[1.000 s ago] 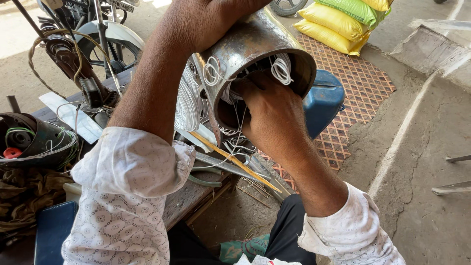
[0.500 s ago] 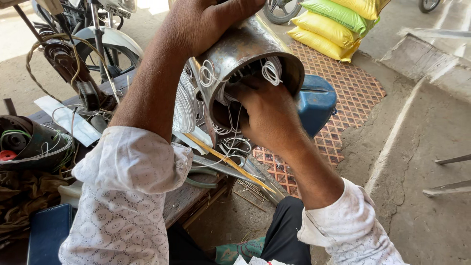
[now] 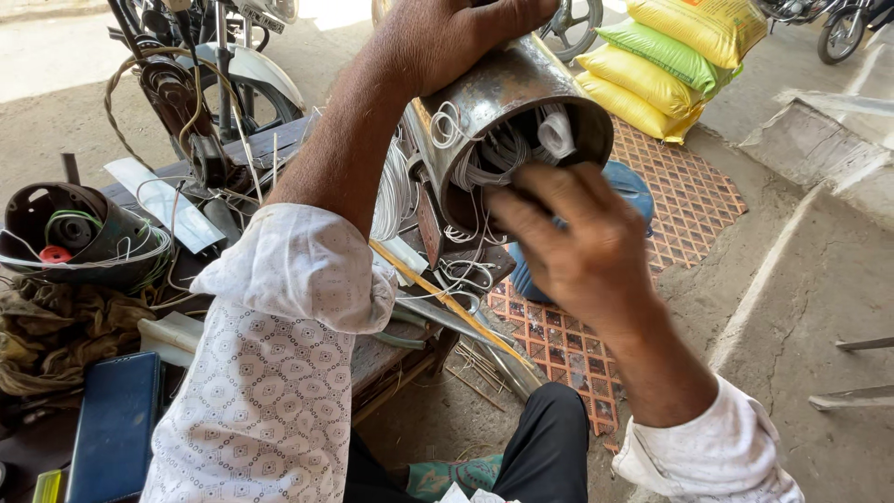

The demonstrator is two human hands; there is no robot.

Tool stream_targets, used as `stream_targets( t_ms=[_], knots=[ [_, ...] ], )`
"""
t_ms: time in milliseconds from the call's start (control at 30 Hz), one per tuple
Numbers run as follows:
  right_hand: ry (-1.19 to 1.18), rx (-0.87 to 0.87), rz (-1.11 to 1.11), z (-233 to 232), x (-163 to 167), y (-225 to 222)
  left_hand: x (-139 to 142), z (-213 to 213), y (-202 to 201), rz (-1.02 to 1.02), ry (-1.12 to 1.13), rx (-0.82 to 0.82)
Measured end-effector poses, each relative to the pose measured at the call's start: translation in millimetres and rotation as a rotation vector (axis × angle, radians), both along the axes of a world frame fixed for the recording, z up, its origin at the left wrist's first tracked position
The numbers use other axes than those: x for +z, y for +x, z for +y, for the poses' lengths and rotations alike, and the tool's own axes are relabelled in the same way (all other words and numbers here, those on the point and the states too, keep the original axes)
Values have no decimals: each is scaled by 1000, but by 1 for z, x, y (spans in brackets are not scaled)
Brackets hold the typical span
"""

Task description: The person works on a cylindrical electric motor housing filled with white enameled wire coils. They tap components inside the housing with a mallet, rearrange and press the wire coils by hand, twist wire ends, and use pliers to cut and adjust the wire leads.

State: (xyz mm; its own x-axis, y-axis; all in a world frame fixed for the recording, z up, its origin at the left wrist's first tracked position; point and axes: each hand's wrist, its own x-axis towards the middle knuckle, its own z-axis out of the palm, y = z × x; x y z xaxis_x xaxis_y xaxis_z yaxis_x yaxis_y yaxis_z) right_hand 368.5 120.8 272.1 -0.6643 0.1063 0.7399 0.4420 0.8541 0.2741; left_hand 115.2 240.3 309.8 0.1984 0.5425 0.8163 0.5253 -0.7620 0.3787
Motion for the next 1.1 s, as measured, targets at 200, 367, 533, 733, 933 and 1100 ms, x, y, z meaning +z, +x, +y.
stream_targets(
  t_ms=[200, 367, 533, 733, 933, 1100],
  knots=[
    [64, 0, 5, 12, -6, 0, 6, -10, 4, -52, -126, -55],
    [1, -35, 33, 12, 1, 29, 4, -6, 4, -25, -42, -51],
    [-61, -73, -123, -1, -1, 25, 1, -2, 2, -25, -39, -25],
    [-88, -10, -132, -11, 24, 16, 1, -2, 0, -33, -48, -24],
    [53, -146, -291, 14, 33, -8, 1, -1, 3, -34, -60, 3],
    [49, -200, -340, 21, 33, -12, 1, -1, 8, -93, -143, -122]
  ],
)
